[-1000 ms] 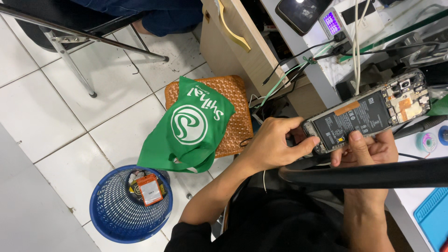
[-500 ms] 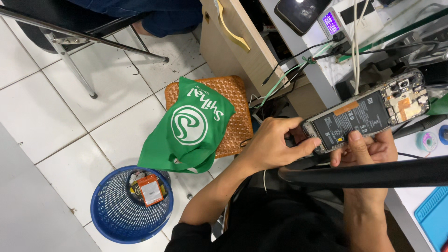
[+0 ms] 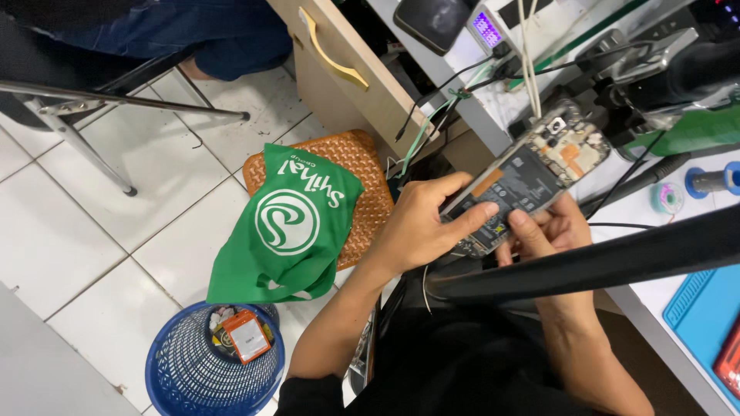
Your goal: The person connects wires to the internal components of a disassembled smartphone to test its functionality. They then plug a charging cable into the device, observe the screen, and use a screwdriver to manipulate internal parts.
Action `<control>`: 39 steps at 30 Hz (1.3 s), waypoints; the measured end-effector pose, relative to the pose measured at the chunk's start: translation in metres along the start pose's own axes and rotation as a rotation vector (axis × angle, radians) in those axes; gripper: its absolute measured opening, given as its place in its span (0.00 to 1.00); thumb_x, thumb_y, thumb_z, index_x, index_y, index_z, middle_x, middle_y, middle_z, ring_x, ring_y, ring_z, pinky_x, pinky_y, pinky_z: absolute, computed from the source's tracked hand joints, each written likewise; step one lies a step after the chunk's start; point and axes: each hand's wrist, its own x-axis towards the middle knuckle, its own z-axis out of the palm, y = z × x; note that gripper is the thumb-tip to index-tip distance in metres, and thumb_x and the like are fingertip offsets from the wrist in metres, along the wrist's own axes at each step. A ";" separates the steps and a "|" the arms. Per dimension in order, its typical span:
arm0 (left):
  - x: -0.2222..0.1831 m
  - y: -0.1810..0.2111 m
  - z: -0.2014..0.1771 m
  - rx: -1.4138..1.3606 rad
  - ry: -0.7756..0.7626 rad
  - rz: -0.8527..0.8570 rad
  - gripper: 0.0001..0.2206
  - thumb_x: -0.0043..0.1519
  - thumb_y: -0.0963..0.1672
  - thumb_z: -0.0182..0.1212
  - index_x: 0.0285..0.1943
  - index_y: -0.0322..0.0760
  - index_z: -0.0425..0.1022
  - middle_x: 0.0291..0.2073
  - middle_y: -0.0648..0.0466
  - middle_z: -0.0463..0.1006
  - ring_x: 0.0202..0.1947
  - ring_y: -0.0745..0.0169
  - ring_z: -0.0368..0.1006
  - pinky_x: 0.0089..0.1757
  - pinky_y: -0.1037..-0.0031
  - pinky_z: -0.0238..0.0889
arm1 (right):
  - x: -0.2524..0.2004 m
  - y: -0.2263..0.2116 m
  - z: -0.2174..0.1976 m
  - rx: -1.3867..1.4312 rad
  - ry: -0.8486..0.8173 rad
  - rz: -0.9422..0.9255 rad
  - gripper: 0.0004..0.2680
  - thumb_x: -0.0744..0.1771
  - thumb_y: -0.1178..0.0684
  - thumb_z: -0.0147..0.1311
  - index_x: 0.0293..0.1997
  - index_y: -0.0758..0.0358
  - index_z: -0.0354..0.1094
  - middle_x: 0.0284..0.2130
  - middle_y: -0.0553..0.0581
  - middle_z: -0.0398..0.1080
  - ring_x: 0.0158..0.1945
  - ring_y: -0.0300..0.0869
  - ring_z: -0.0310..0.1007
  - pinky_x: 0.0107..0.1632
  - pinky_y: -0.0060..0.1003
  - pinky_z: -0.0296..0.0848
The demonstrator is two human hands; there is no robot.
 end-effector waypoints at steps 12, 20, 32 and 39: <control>0.004 0.015 -0.006 0.196 -0.191 -0.132 0.13 0.65 0.51 0.57 0.40 0.39 0.74 0.26 0.63 0.70 0.27 0.71 0.61 0.32 0.75 0.58 | 0.017 -0.039 -0.001 -0.146 0.399 0.050 0.06 0.68 0.51 0.62 0.35 0.55 0.68 0.17 0.32 0.48 0.19 0.21 0.48 0.21 0.20 0.45; 0.008 0.014 -0.003 0.171 -0.177 -0.113 0.12 0.65 0.50 0.57 0.41 0.38 0.74 0.24 0.60 0.65 0.27 0.70 0.57 0.33 0.74 0.56 | 0.023 -0.027 -0.022 0.049 0.327 -0.019 0.06 0.71 0.55 0.59 0.40 0.57 0.63 0.23 0.29 0.57 0.26 0.07 0.60 0.28 0.07 0.55; 0.005 0.009 -0.006 0.162 -0.162 -0.060 0.16 0.64 0.52 0.53 0.33 0.37 0.66 0.21 0.57 0.55 0.25 0.64 0.49 0.31 0.69 0.49 | 0.025 -0.012 -0.038 -0.143 0.343 -0.092 0.15 0.73 0.55 0.62 0.32 0.50 0.54 0.28 0.39 0.55 0.33 0.20 0.60 0.40 0.15 0.65; 0.004 0.010 -0.007 0.155 -0.171 -0.060 0.17 0.65 0.52 0.52 0.29 0.38 0.60 0.21 0.57 0.51 0.24 0.65 0.47 0.30 0.69 0.46 | 0.027 -0.016 -0.039 -0.187 0.303 -0.057 0.13 0.71 0.46 0.63 0.34 0.56 0.62 0.26 0.41 0.56 0.27 0.24 0.57 0.25 0.15 0.56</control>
